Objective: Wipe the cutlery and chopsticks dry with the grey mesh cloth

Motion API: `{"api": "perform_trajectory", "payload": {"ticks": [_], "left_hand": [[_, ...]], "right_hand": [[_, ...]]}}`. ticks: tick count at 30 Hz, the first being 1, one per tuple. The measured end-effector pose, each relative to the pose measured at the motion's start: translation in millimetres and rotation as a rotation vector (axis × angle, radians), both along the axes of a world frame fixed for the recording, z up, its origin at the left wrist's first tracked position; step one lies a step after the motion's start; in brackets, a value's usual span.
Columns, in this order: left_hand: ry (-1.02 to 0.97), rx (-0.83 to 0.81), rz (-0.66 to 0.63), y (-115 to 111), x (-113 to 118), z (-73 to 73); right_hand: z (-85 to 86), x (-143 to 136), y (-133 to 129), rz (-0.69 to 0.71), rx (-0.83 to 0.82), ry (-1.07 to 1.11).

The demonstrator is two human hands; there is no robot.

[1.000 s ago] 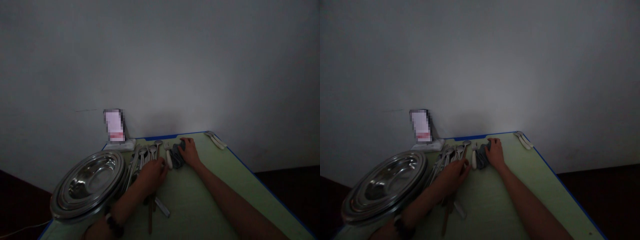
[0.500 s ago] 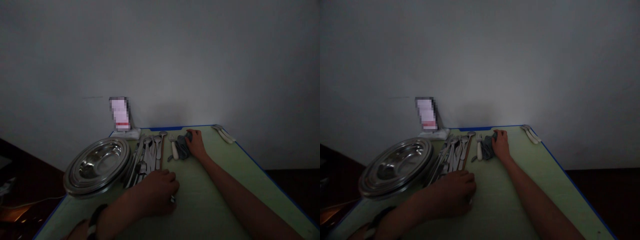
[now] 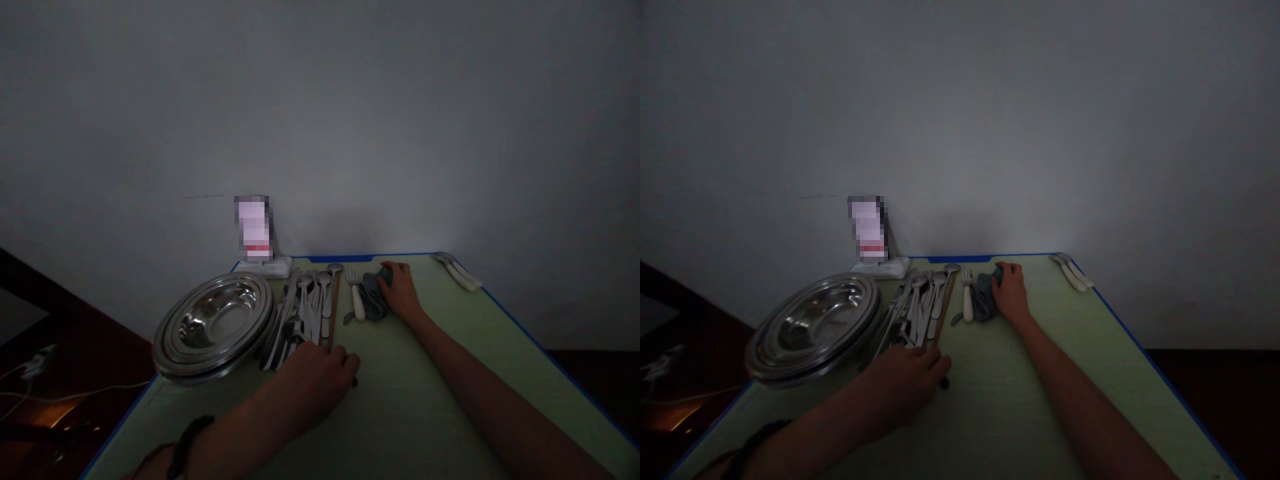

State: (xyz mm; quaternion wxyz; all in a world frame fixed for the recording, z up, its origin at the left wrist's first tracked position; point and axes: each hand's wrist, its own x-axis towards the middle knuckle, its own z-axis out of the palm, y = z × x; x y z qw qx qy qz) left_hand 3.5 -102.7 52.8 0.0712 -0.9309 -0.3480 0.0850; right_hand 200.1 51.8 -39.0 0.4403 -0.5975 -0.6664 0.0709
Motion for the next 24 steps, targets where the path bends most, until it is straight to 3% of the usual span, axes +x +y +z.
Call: {"api": "perform_trajectory", "payload": {"ticks": [8,13,19,24], "left_hand": [[-0.198,0.200,0.040,1.1,-21.2,4.3],[-0.308,0.280,0.027,12.6,-39.3,-1.9],[-0.192,0.124,0.261,33.4,-46.5,-18.5],[-0.212,0.122,0.372,35.8,-49.0,-25.9]], "right_hand": [[-0.8,0.1,0.9,0.009,-0.011,-0.010],[1.7,-1.4,-0.6,0.004,-0.043,-0.033],[1.5,-2.0,-1.7,0.007,-0.039,-0.039],[1.4,-1.6,-0.7,0.012,-0.039,-0.037]]}}
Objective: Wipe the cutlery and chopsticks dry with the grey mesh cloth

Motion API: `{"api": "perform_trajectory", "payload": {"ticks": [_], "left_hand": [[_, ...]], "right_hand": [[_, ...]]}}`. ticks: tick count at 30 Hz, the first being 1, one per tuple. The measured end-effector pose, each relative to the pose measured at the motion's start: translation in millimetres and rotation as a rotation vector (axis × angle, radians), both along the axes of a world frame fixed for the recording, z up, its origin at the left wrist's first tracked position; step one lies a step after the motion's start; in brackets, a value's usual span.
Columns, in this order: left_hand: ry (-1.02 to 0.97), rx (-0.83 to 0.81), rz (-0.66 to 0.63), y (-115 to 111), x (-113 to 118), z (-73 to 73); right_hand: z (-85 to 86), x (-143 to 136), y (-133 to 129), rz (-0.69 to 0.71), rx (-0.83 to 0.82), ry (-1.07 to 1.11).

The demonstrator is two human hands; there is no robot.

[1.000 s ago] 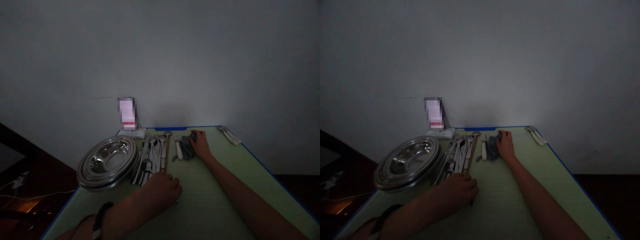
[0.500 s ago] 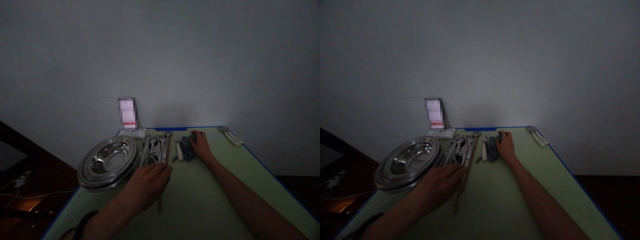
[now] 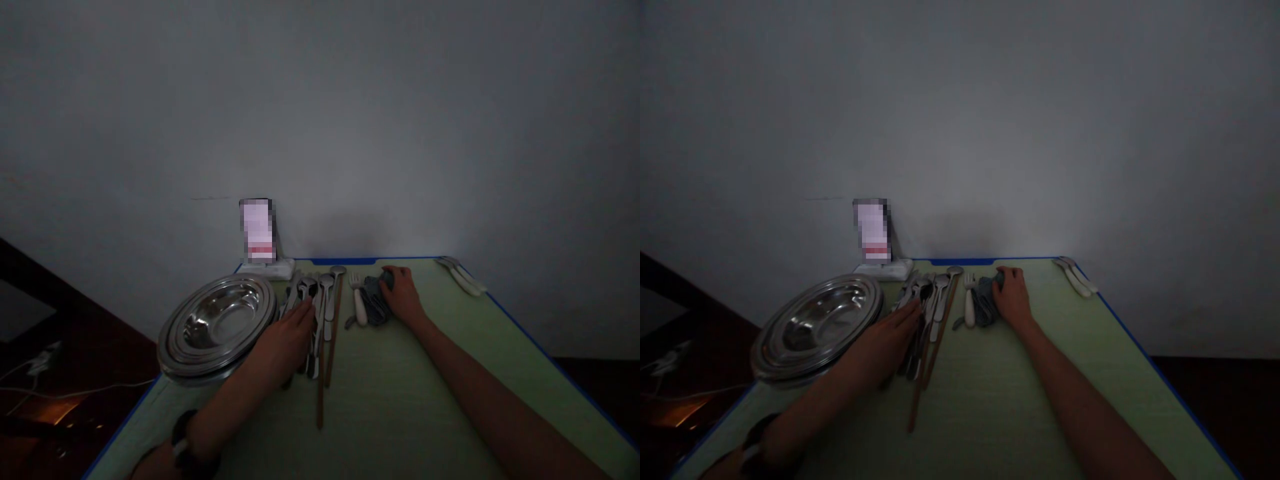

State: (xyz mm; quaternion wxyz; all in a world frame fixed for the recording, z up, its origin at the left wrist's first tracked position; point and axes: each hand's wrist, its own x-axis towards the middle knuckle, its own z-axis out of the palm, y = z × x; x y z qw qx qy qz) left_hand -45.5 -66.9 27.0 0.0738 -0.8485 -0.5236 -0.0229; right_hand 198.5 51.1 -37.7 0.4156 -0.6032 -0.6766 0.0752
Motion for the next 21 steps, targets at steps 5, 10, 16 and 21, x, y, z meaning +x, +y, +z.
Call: {"api": "perform_trajectory", "payload": {"ticks": [5,10,16,21], "left_hand": [[-0.062,-0.006,0.083,-5.1,12.7,3.5],[-0.181,-0.028,0.075,10.9,41.2,10.9],[-0.284,-0.112,0.124,58.9,74.0,-1.9],[-0.480,-0.301,0.122,79.3,92.5,-9.5]], "right_hand": [[0.2,-0.2,-0.1,-0.001,-0.004,0.003],[-3.4,0.1,0.4,0.014,0.017,0.011],[12.6,-1.6,-4.6,-0.154,0.146,-0.063],[24.9,-9.2,-9.6,-0.015,-0.002,-0.178]]}}
